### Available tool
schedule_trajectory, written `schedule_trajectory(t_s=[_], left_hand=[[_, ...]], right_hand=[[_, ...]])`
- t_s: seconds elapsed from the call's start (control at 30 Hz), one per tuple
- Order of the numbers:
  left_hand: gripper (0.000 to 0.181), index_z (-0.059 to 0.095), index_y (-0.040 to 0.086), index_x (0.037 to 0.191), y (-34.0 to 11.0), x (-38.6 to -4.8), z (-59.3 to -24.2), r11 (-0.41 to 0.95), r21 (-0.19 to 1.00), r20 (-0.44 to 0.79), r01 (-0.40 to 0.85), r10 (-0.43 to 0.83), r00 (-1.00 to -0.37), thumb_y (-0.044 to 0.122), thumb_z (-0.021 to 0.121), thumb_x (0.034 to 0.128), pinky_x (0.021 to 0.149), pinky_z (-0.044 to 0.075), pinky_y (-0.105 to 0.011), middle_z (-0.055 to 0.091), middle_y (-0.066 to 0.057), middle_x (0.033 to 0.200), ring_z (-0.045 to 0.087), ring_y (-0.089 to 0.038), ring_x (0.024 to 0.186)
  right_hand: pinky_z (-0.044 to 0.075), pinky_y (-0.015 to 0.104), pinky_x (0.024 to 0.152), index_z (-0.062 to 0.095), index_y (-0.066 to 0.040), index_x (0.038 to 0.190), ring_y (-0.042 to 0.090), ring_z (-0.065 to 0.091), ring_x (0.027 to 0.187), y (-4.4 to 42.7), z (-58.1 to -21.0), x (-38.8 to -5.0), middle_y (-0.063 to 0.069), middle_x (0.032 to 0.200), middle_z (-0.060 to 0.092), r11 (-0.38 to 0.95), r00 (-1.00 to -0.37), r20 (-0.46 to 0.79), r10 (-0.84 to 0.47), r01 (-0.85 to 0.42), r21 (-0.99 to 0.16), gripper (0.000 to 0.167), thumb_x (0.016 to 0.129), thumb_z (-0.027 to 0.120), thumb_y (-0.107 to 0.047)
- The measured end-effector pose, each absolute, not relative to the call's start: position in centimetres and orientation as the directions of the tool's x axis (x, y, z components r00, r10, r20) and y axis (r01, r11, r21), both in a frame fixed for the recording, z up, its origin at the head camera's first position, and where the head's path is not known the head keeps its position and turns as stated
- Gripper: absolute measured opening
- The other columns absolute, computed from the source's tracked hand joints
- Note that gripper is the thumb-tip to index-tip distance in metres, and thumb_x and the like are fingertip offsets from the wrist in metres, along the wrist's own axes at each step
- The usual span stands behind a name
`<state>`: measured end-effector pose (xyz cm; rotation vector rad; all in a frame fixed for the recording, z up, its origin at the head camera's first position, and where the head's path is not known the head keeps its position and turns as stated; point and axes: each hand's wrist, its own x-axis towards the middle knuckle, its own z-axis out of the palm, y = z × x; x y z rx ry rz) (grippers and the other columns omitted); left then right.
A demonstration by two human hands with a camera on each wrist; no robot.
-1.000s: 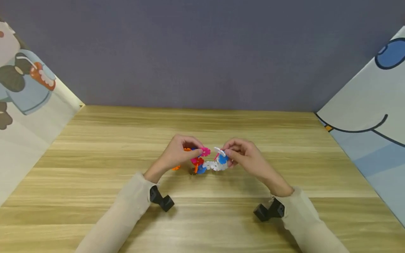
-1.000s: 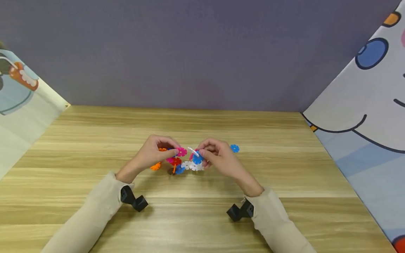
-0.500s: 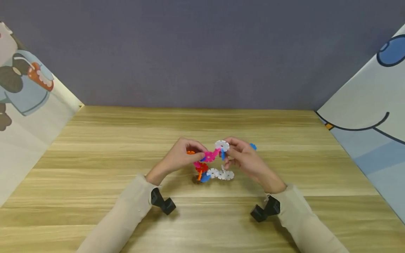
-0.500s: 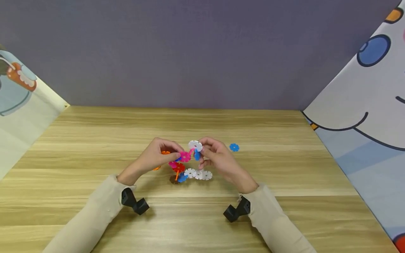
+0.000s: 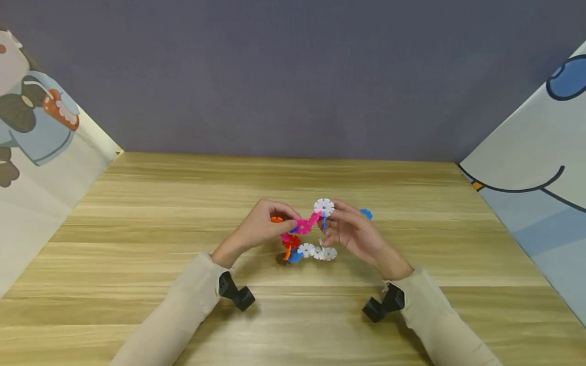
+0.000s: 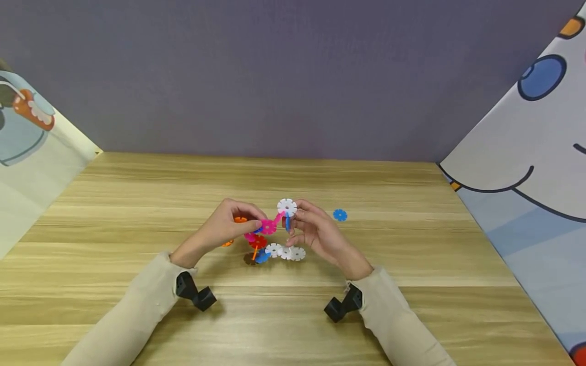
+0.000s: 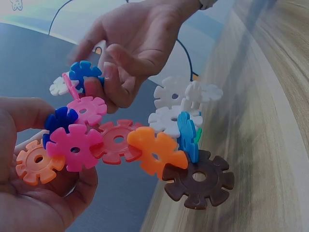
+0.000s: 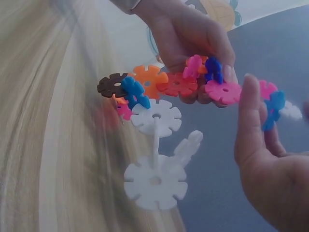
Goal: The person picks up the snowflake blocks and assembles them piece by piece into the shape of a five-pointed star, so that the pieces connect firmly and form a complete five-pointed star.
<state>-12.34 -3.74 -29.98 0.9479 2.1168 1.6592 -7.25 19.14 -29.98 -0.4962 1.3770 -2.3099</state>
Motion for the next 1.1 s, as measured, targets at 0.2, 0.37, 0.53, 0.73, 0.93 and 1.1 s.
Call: schedule_trajectory(t_s=[0.2, 0.37, 0.53, 0.73, 0.93, 1.1], left_hand=[[0.014, 0.071, -0.005, 0.092, -3.65, -12.2, -30.1, 0.126, 0.938, 0.168, 0.322, 0.647, -0.744, 0.002, 0.062, 0.0843, 0.068, 0.053, -0.024, 0.071, -0.016, 0.087, 0.062, -0.01, 0.075], [0.014, 0.071, -0.005, 0.091, -3.44, -11.94, -29.87, 0.118, 0.935, 0.181, 0.333, 0.649, -0.739, 0.002, 0.062, 0.0837, 0.066, 0.053, -0.024, 0.071, -0.017, 0.087, 0.061, -0.01, 0.073], [0.013, 0.072, -0.003, 0.09, -3.22, -11.77, -29.71, 0.136, 0.92, 0.202, 0.368, 0.642, -0.74, 0.003, 0.062, 0.0834, 0.072, 0.053, -0.025, 0.072, -0.015, 0.088, 0.061, -0.01, 0.076], [0.008, 0.072, -0.002, 0.087, -3.15, -11.72, -29.86, 0.144, 0.919, 0.198, 0.366, 0.636, -0.746, 0.001, 0.066, 0.0815, 0.067, 0.054, -0.023, 0.072, -0.014, 0.086, 0.063, -0.008, 0.073], [0.004, 0.071, -0.001, 0.082, -3.06, -11.6, -29.9, 0.154, 0.901, 0.233, 0.406, 0.619, -0.751, 0.002, 0.071, 0.0793, 0.066, 0.054, -0.023, 0.072, -0.012, 0.081, 0.065, -0.008, 0.071], [0.004, 0.069, 0.0, 0.078, -2.84, -11.37, -29.9, 0.165, 0.843, 0.317, 0.512, 0.616, -0.721, 0.002, 0.071, 0.0797, 0.066, 0.055, -0.022, 0.07, -0.009, 0.077, 0.063, -0.007, 0.069]], right_hand=[[0.057, 0.028, 0.07, 0.043, -0.01, 0.115, 0.009, 0.062, 0.072, 18.65, -30.03, -7.06, -0.001, 0.087, 0.062, -0.22, -0.92, -0.02, -0.391, 0.114, -0.969, 0.029, 0.092, 0.061, -0.012], [0.058, 0.031, 0.068, 0.046, -0.012, 0.113, 0.009, 0.063, 0.067, 18.4, -30.09, -7.02, -0.003, 0.081, 0.063, -0.111, -0.936, -0.05, -0.348, 0.094, -0.989, 0.029, 0.091, 0.064, -0.012], [0.057, 0.031, 0.069, 0.05, -0.006, 0.115, 0.012, 0.064, 0.073, 18.44, -30.16, -6.89, -0.001, 0.088, 0.064, -0.039, -0.936, 0.034, -0.351, -0.022, -0.999, 0.027, 0.092, 0.062, -0.012], [0.057, 0.037, 0.075, 0.043, 0.011, 0.121, 0.017, 0.066, 0.081, 18.36, -30.21, -6.79, 0.003, 0.103, 0.059, 0.042, -0.939, 0.072, -0.336, -0.091, -0.995, 0.038, 0.091, 0.06, -0.004], [0.056, 0.032, 0.073, 0.045, 0.009, 0.121, 0.013, 0.064, 0.08, 18.32, -30.3, -6.78, 0.005, 0.113, 0.051, 0.088, -0.927, 0.107, -0.36, -0.148, -0.985, 0.037, 0.09, 0.061, -0.004], [0.054, 0.027, 0.071, 0.047, 0.007, 0.12, 0.013, 0.061, 0.077, 18.21, -30.57, -6.87, 0.004, 0.112, 0.052, 0.126, -0.928, 0.114, -0.356, -0.168, -0.978, 0.037, 0.089, 0.063, -0.004]])
